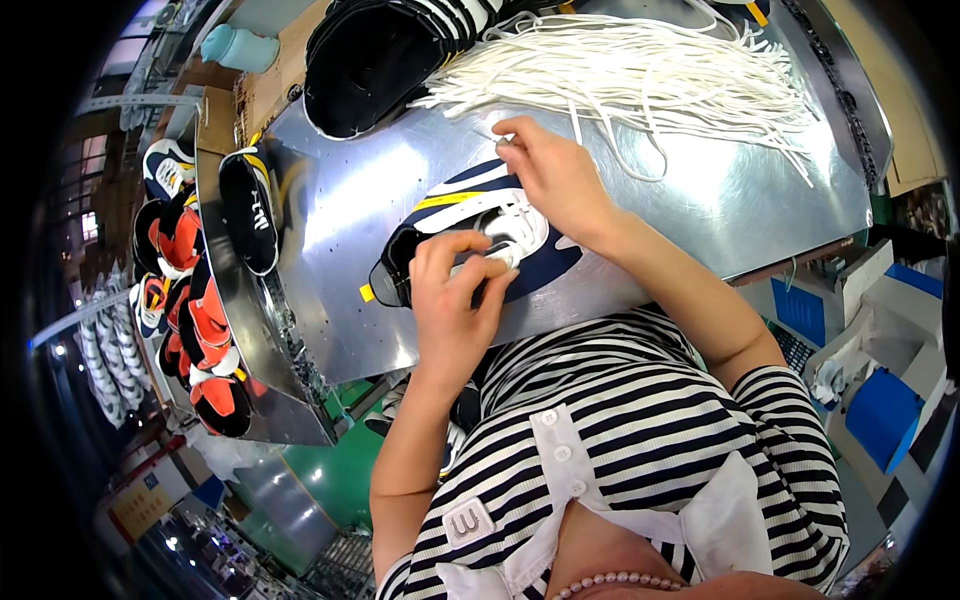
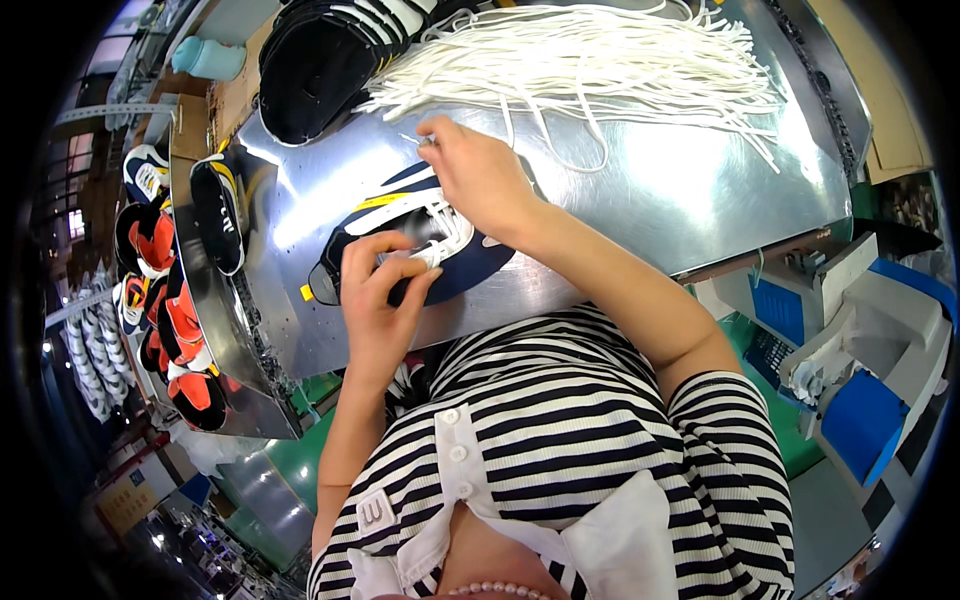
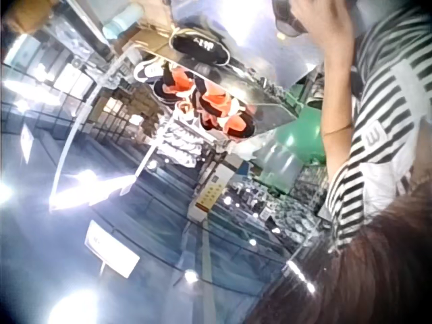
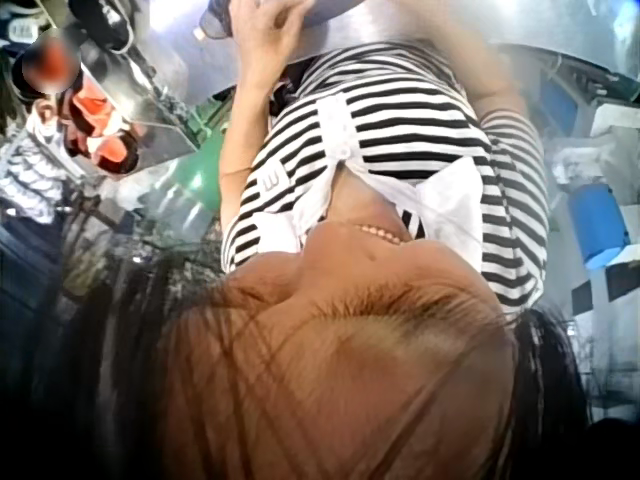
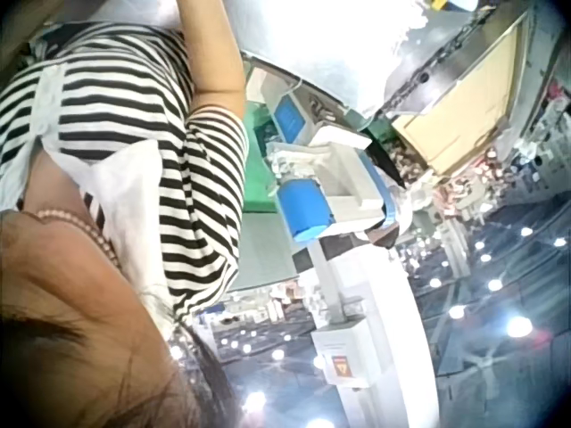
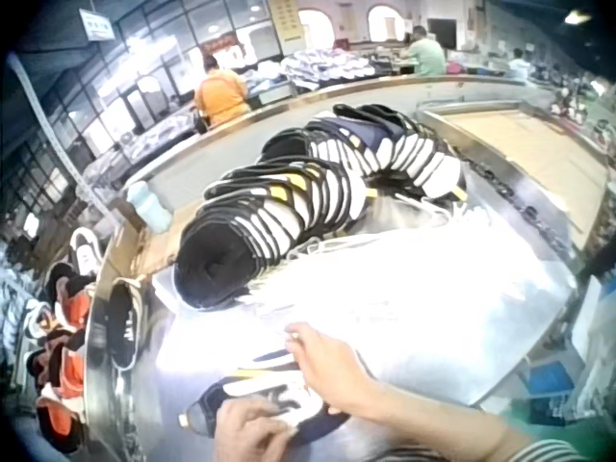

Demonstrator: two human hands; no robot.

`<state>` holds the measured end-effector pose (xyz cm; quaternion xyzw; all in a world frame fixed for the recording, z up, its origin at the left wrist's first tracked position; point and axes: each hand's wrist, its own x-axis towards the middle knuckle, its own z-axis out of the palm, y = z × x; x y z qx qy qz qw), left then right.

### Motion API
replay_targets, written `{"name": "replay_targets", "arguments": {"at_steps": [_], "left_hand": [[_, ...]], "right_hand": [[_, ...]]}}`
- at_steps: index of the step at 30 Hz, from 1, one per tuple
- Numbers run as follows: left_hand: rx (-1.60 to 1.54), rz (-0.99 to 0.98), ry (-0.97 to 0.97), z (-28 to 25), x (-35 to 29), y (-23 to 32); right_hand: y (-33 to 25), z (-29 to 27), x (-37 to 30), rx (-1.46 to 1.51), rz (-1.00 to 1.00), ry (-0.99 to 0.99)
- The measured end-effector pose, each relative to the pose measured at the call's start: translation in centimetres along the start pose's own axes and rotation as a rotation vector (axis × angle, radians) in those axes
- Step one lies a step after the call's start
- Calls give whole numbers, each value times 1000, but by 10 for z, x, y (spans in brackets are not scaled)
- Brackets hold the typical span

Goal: The person laces a shoe on a metal work surface, inserting a white lace through the eyelets and pulling it through to even the length. They then move a stack of shoe uppers, tear a small piece of white tape from a roll, cut it using scissors, and apply it to a shoe upper.

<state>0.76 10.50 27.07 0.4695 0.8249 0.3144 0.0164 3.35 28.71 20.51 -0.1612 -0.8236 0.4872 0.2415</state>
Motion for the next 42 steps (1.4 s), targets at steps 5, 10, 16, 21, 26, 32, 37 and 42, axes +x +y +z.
{"name": "replay_targets", "arguments": {"at_steps": [5, 10, 16, 21, 26, 32, 37, 42], "left_hand": [[-85, -139, 52, 12, -8, -14], [-34, -361, 30, 10, -3, -5], [20, -314, -22, 8, -6, -11], [-56, -256, 8, 8, -8, -13], [-75, -239, 23, 9, -10, -16], [-156, -220, -16, 9, -13, -21], [-231, -171, -44, 14, -16, -13], [-140, -79, -12, 9, -26, -19]], "right_hand": [[-16, -20, -16, 284, 7, 23], [-38, -41, -64, 215, 55, -160], [-40, -40, -85, 132, 142, -366], [-36, -35, -81, 77, 134, -398], [-39, -39, -80, 187, 183, -401], [-37, -35, -77, 146, 212, -409], [-30, -7, -73, 138, 210, -347], [-46, -49, -60, -71, 171, -588]]}}
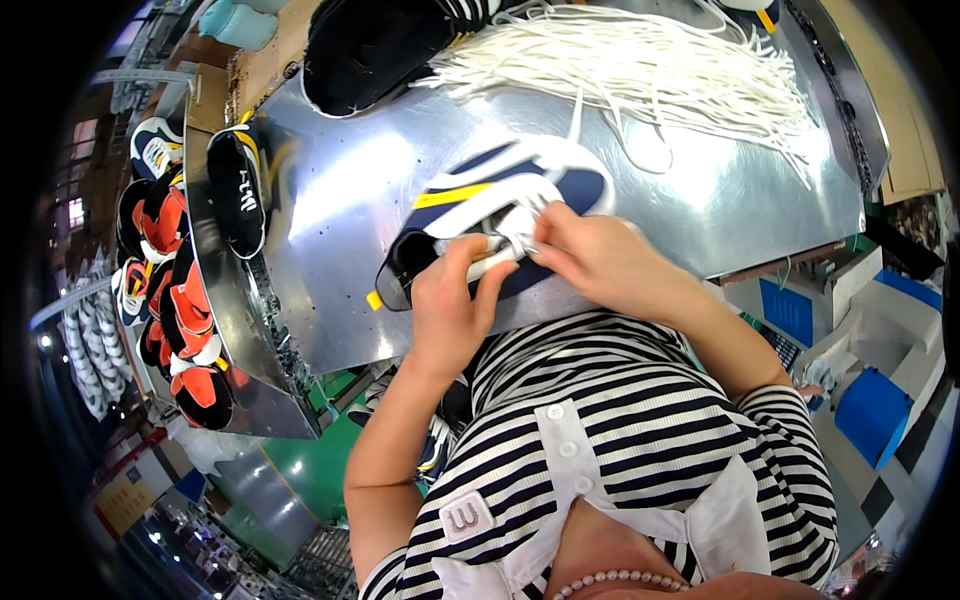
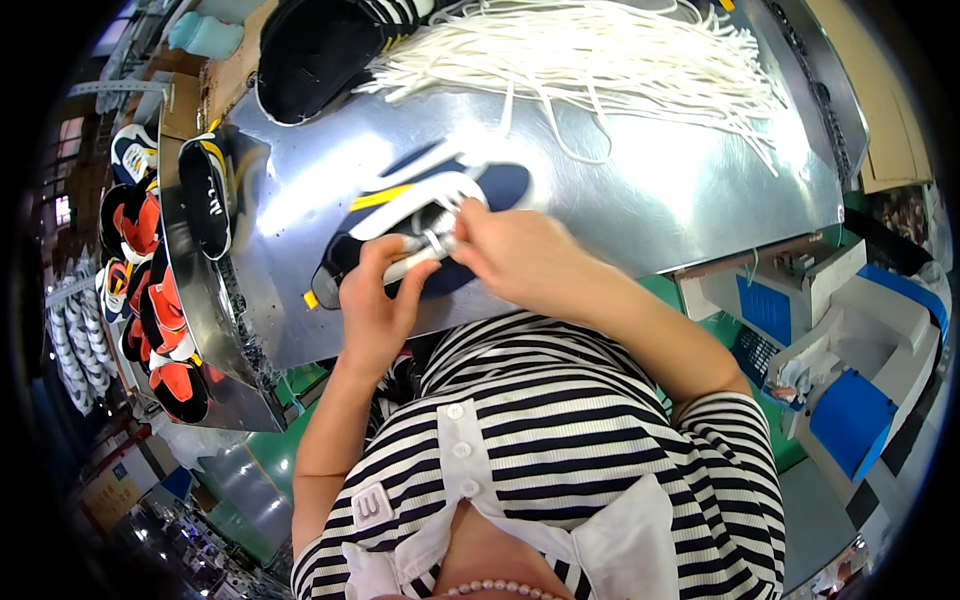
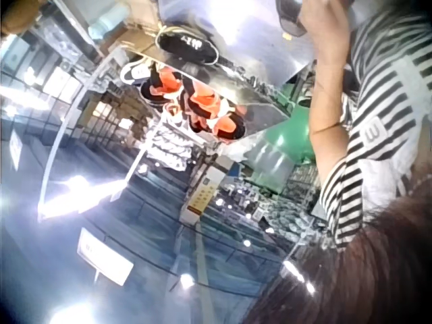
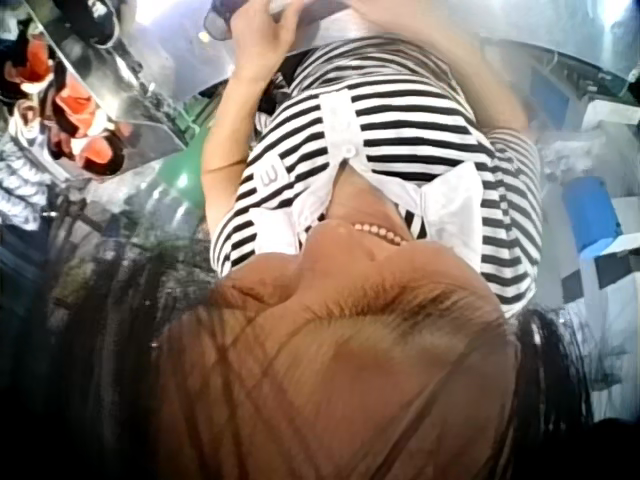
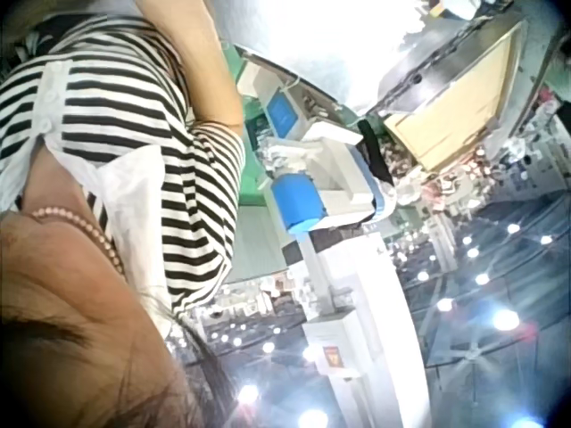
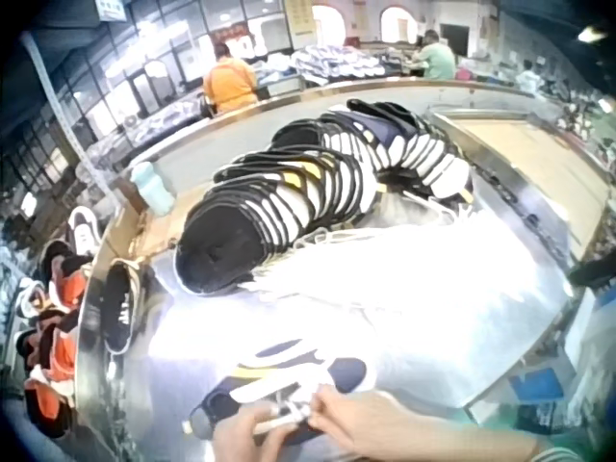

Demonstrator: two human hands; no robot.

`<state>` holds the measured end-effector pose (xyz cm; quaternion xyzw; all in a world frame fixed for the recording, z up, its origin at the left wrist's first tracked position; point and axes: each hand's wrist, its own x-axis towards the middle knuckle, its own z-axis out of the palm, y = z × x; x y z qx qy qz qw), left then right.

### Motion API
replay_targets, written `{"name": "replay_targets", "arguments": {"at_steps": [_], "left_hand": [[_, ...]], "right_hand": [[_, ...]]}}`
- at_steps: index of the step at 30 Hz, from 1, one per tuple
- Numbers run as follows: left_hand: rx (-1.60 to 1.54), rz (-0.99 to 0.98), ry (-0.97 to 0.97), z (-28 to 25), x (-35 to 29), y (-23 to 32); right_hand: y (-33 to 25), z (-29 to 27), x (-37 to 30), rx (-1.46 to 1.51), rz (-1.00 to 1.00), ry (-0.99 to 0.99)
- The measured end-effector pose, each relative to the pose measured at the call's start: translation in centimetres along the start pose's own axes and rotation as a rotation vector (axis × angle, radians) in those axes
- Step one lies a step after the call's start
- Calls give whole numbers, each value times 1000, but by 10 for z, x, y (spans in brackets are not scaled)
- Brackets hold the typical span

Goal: The person laces a shoe on a metal work surface, inserting a white lace through the eyelets and pulling it through to even the length. They then move a stack of shoe uppers, tear a small piece of white tape from a roll, cut it using scissors, and apply it to a shoe upper.

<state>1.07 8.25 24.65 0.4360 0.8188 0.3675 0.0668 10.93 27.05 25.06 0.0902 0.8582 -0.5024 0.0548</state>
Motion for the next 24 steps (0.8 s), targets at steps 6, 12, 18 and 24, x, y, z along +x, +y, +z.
{"name": "replay_targets", "arguments": {"at_steps": [6, 12, 18, 24], "left_hand": [[82, 300, 52, 11, 1, -2], [61, 404, 97, 11, -7, -12], [49, 265, 14, 9, -5, -9], [-75, 121, -105, -2, 1, -5]], "right_hand": [[-9, -7, 12, 77, -366, 118], [-3, -9, 21, -139, -176, -119], [-16, -19, 14, -37, -278, 238], [-25, -42, 31, 414, -141, 230]]}}
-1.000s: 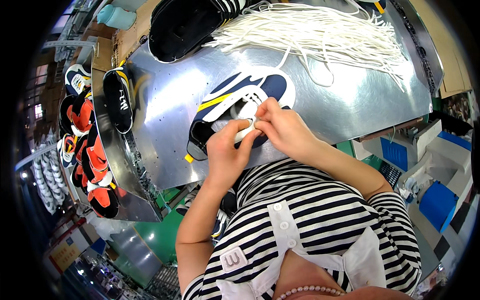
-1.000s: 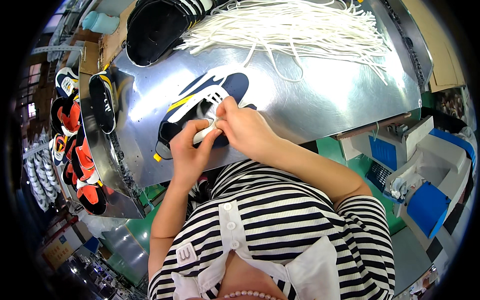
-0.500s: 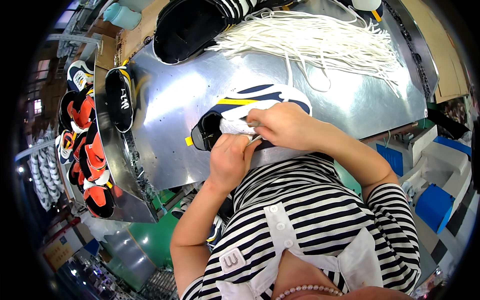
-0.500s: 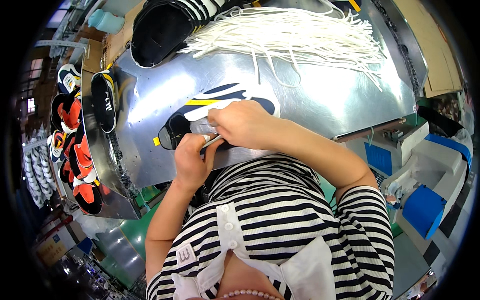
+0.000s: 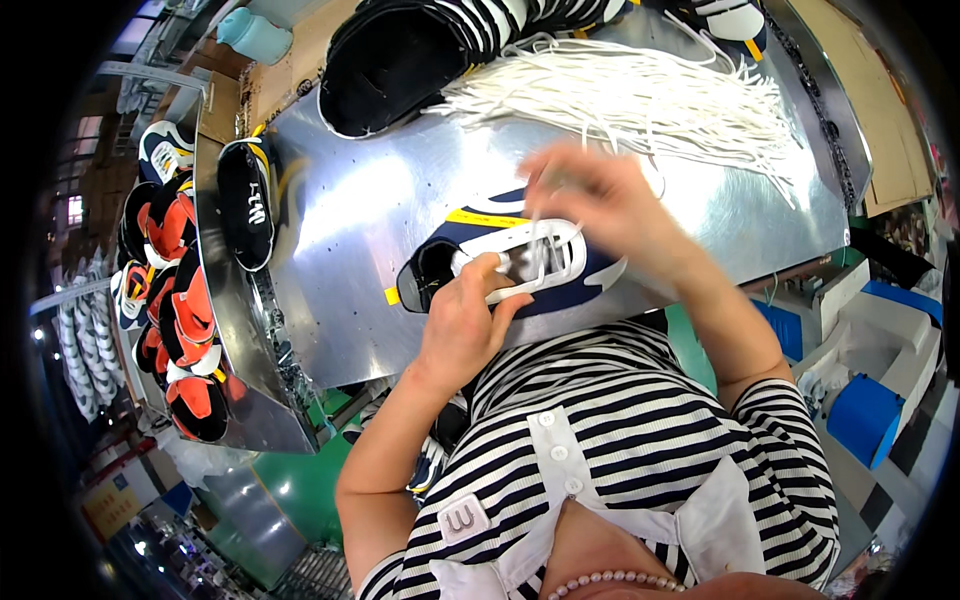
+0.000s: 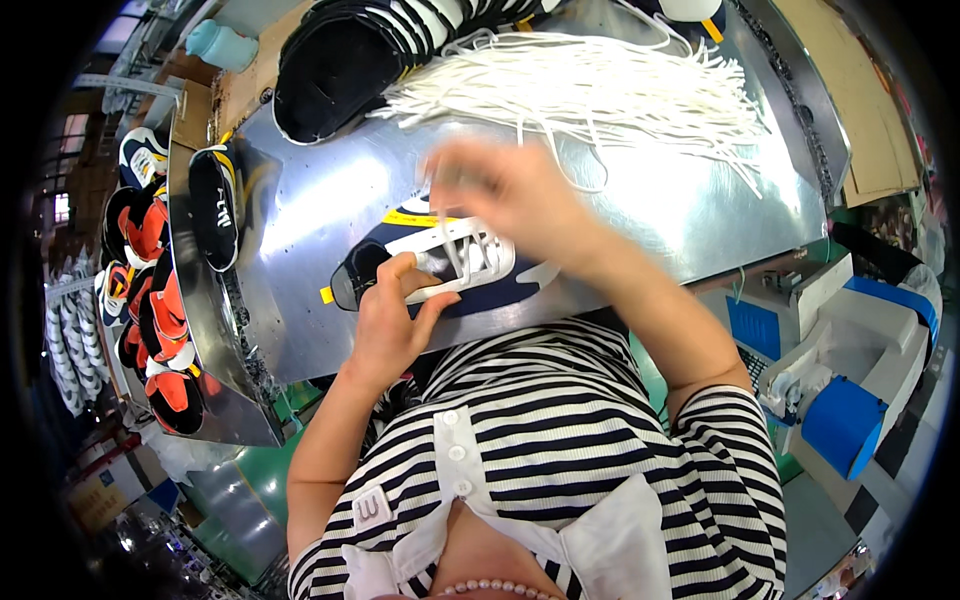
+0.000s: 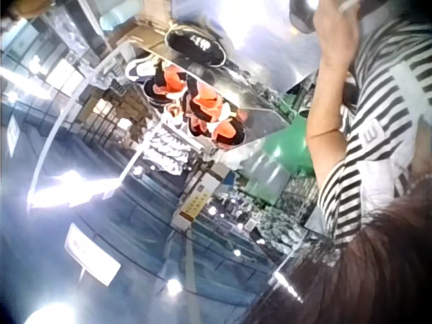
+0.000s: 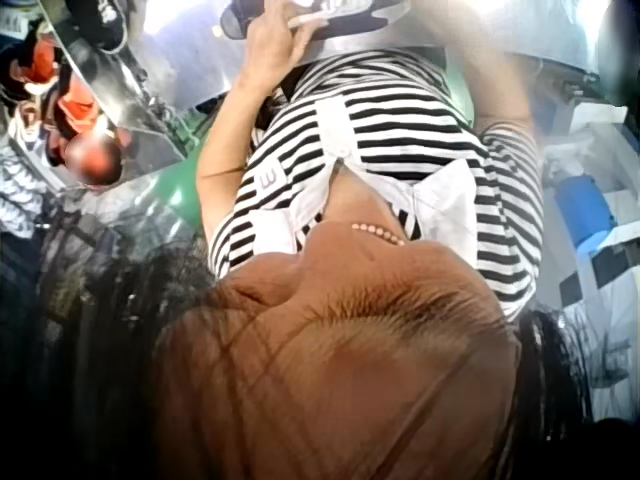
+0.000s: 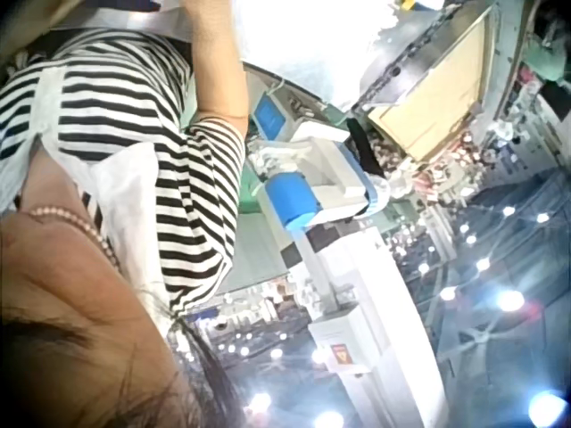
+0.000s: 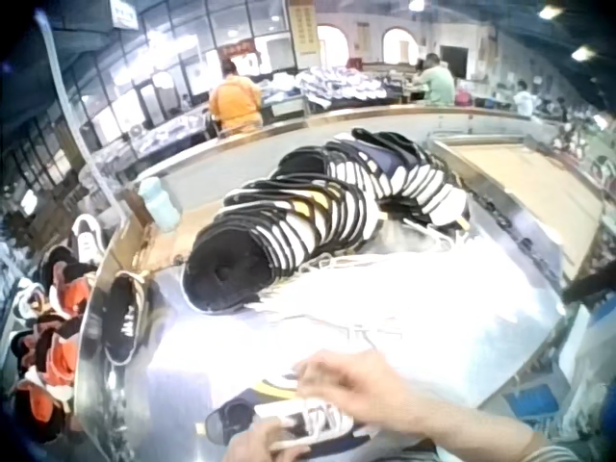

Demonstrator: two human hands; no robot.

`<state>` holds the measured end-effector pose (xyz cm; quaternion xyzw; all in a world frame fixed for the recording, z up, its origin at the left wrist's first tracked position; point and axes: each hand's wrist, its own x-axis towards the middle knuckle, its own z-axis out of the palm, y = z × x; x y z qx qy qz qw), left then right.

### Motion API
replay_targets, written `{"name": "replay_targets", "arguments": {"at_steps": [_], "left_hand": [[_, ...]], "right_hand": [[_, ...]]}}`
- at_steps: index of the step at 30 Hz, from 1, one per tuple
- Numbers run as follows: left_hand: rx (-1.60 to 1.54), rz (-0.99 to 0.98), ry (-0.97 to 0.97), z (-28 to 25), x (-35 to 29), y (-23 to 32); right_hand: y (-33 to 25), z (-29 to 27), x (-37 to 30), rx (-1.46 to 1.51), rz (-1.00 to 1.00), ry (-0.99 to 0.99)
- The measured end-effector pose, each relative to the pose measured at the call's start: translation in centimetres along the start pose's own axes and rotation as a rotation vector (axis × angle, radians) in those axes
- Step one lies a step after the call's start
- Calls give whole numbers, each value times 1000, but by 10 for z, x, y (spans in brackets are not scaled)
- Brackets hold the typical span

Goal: The person laces a shoe on a metal work surface, inserting a white lace through the eyelets and pulling it through to even the length. They then move a stack of shoe uppers, tear a small piece of white tape from a roll, cut it using scissors, and apply it to a shoe upper.

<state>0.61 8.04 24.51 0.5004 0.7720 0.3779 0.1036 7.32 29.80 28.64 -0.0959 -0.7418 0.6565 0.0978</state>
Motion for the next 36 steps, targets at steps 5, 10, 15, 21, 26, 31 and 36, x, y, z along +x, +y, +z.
{"name": "replay_targets", "arguments": {"at_steps": [5, 10, 15, 21, 26, 31, 36], "left_hand": [[-393, -266, 26, -8, 14, 6], [-205, -402, 97, -4, 16, 5], [-371, -511, 253, 7, 11, 1], [-237, -428, 422, 23, 11, -7], [-200, -424, 315, 20, 9, -4], [-104, -356, 328, 20, 7, -4], [165, -222, 329, 19, 11, 4]], "right_hand": [[41, 34, -3, -232, -215, -39], [30, 32, 9, -293, -261, -3], [25, 27, 15, -468, -269, -172], [24, 26, 7, -343, -241, -101], [18, 19, -20, -369, -69, -76], [19, 17, -23, -491, -74, -117], [20, 22, -19, -663, -133, -108]]}}
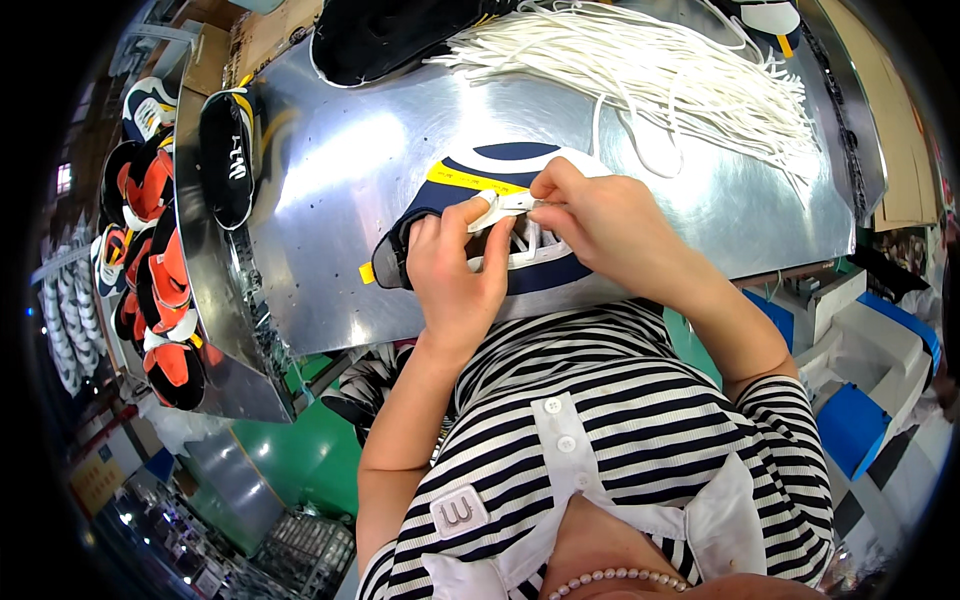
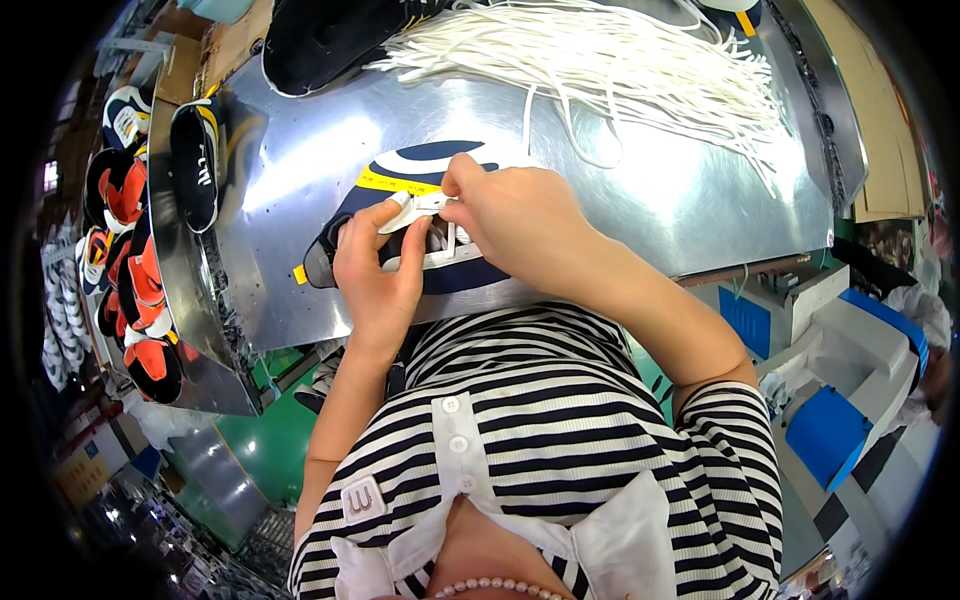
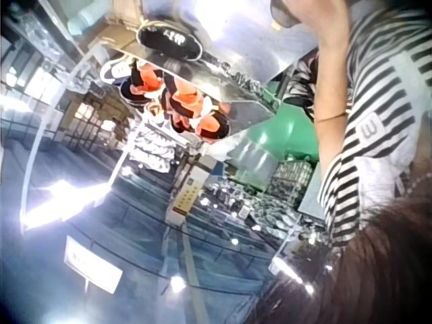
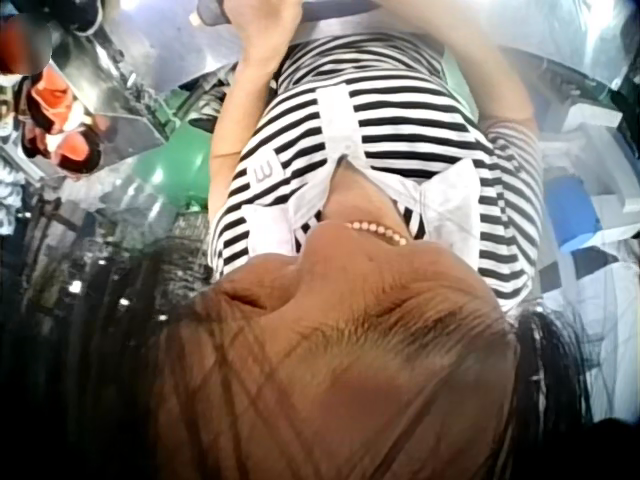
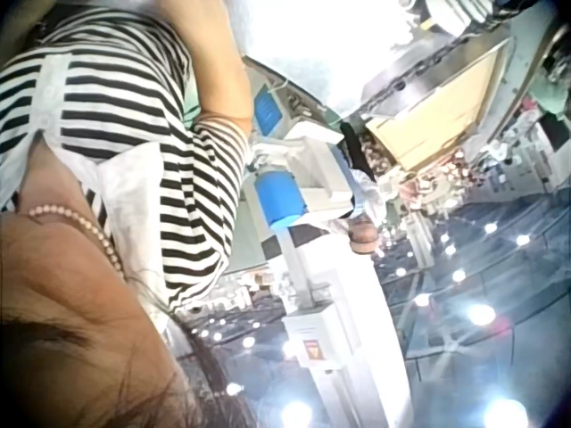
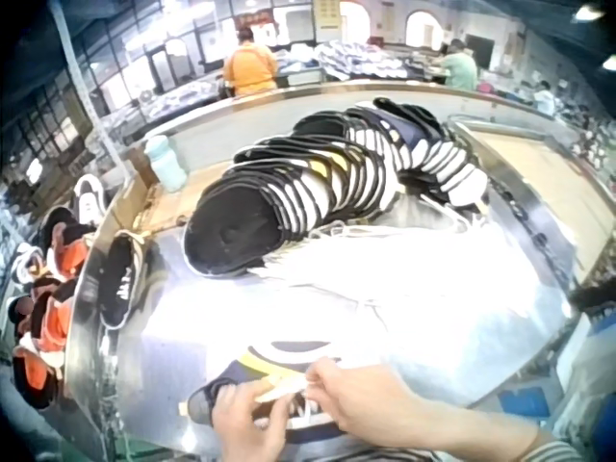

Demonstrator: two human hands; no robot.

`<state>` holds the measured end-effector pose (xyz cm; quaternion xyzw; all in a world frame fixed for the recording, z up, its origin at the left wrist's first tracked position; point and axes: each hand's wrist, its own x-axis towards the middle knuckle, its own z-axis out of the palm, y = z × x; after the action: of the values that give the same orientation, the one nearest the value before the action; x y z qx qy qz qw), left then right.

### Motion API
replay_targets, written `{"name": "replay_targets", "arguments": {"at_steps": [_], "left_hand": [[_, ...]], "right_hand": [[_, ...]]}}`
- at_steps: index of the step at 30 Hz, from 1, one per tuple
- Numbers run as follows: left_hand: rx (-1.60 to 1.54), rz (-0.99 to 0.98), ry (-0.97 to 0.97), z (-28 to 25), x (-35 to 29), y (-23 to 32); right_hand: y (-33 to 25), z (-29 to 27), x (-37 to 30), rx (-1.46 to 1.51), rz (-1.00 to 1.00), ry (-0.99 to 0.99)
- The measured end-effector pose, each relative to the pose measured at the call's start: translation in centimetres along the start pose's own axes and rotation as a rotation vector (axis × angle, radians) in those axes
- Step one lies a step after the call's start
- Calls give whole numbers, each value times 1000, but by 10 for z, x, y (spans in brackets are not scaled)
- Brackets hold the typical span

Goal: The person laces a shoe on a metal work surface, inserting a white lace through the eyelets and pulling it through to even the length. They then move a stack of shoe uppers, tear a small piece of white tape from a roll, cut it using scissors, and apply it to a shoe upper.

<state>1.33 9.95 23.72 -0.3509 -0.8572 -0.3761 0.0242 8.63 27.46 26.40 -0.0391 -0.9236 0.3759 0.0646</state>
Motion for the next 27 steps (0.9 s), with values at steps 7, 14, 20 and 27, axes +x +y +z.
{"name": "replay_targets", "arguments": {"at_steps": [7, 14, 20, 27], "left_hand": [[86, 194, 2, 4, 0, 7], [-470, -297, 53, 7, 3, -4], [-518, -371, -60, 0, 19, 0], [67, 125, -205, -44, 10, 29]], "right_hand": [[-15, 22, 23, -353, -268, 48], [-14, -35, -20, -224, 76, -75], [32, -8, -10, -82, -99, 151], [49, -3, -9, -136, -57, 180]]}}
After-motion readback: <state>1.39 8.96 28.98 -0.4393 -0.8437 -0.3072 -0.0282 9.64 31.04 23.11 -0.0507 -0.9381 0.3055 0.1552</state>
